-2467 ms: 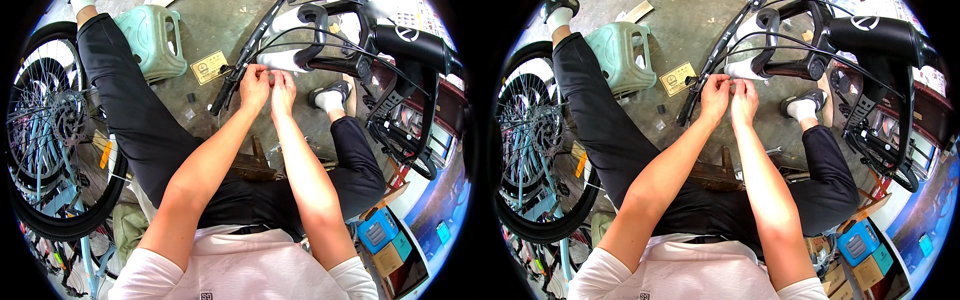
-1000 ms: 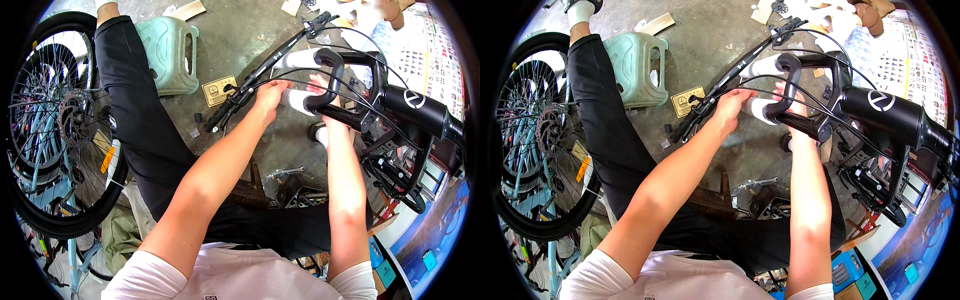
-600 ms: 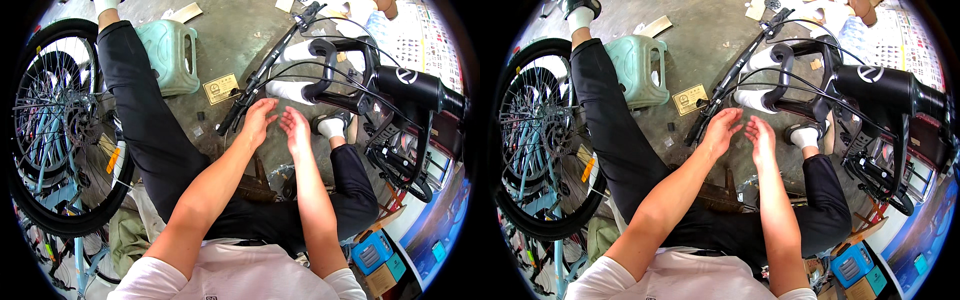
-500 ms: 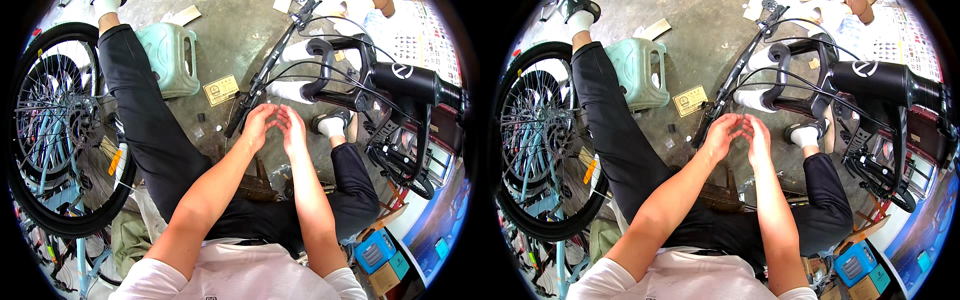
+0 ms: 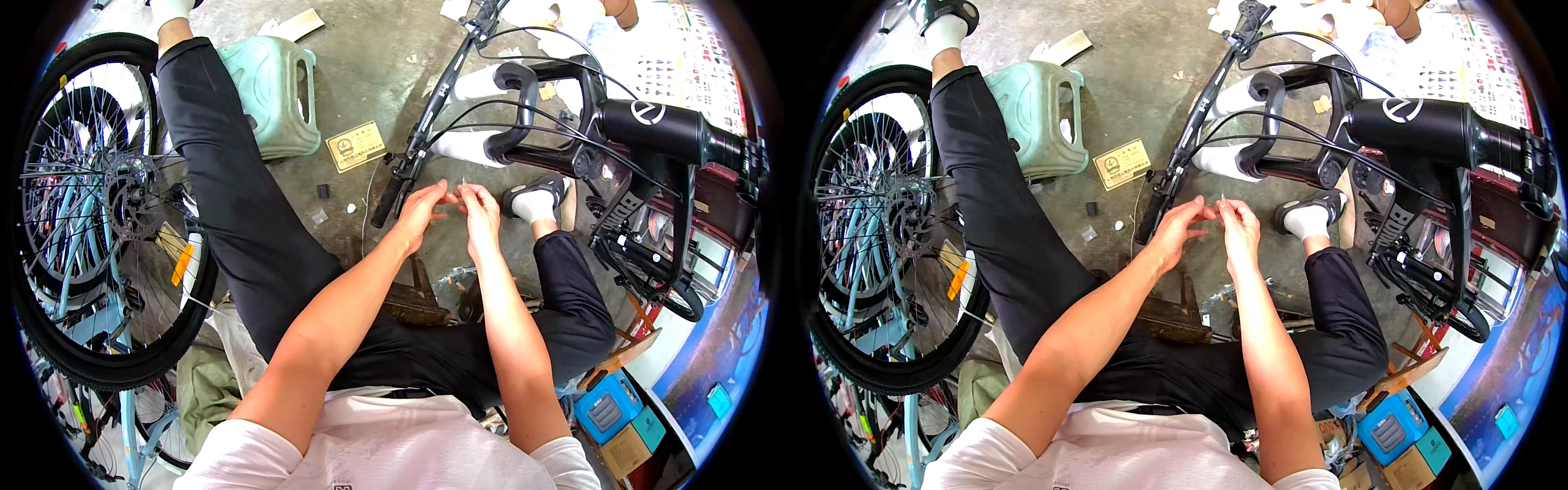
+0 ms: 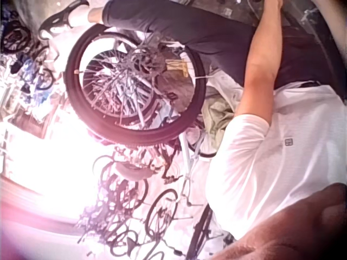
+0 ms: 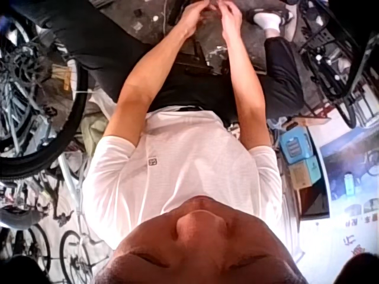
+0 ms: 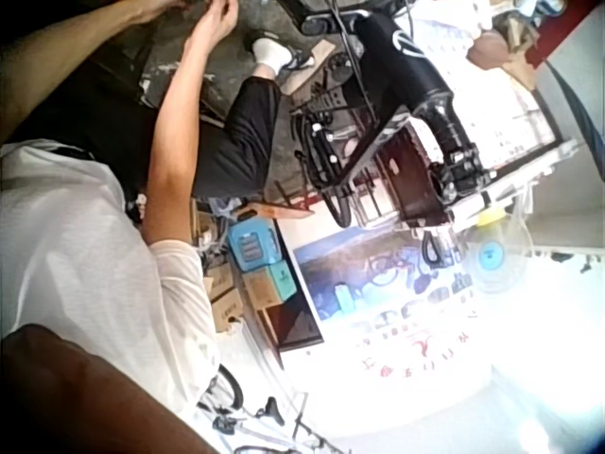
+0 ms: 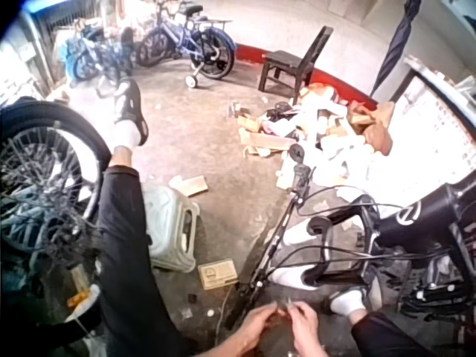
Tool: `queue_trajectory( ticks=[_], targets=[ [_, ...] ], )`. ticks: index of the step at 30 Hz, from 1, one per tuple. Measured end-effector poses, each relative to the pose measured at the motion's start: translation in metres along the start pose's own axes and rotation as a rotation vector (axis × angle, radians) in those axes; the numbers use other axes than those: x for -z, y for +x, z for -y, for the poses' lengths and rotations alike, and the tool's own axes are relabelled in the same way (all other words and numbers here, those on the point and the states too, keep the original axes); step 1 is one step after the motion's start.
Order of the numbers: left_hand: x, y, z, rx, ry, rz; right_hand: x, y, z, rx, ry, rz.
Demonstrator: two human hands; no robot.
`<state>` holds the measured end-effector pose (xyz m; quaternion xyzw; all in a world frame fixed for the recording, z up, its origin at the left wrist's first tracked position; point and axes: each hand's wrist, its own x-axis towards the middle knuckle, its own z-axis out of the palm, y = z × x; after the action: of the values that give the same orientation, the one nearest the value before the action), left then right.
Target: The person unwraps a white protective material from the handlebars and forks of a bicycle by hand, and then pulls off the remaining plastic and foam packaging.
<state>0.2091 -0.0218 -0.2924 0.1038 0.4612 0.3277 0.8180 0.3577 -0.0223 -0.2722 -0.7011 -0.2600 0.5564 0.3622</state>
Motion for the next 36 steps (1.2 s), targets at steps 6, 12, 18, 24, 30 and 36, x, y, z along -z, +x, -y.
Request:
queue_trajectory(
  ticks=[6,12,18,24,30,36],
  targets=[
    [0.005,0.002,-0.003,-0.002,-0.109,-0.026,0.009,-0.007,0.003,-0.007,-0.073,0.014],
    [0.008,-0.002,-0.001,-0.021,-0.268,0.082,0.003,-0.010,0.008,-0.129,0.167,0.039],
    [0.012,-0.010,0.001,-0.036,0.073,0.216,0.010,-0.007,0.005,-0.201,0.195,0.023],
    [0.013,-0.018,0.026,-0.354,0.800,0.281,0.013,-0.006,0.001,-0.125,0.143,-0.064],
    [-0.001,-0.041,0.013,-0.453,1.450,0.389,0.038,0.005,0.001,-0.144,0.060,-0.038],
    [-0.005,-0.037,0.018,-0.533,1.605,0.359,0.041,0.007,0.002,-0.170,0.089,0.006]
  ],
)
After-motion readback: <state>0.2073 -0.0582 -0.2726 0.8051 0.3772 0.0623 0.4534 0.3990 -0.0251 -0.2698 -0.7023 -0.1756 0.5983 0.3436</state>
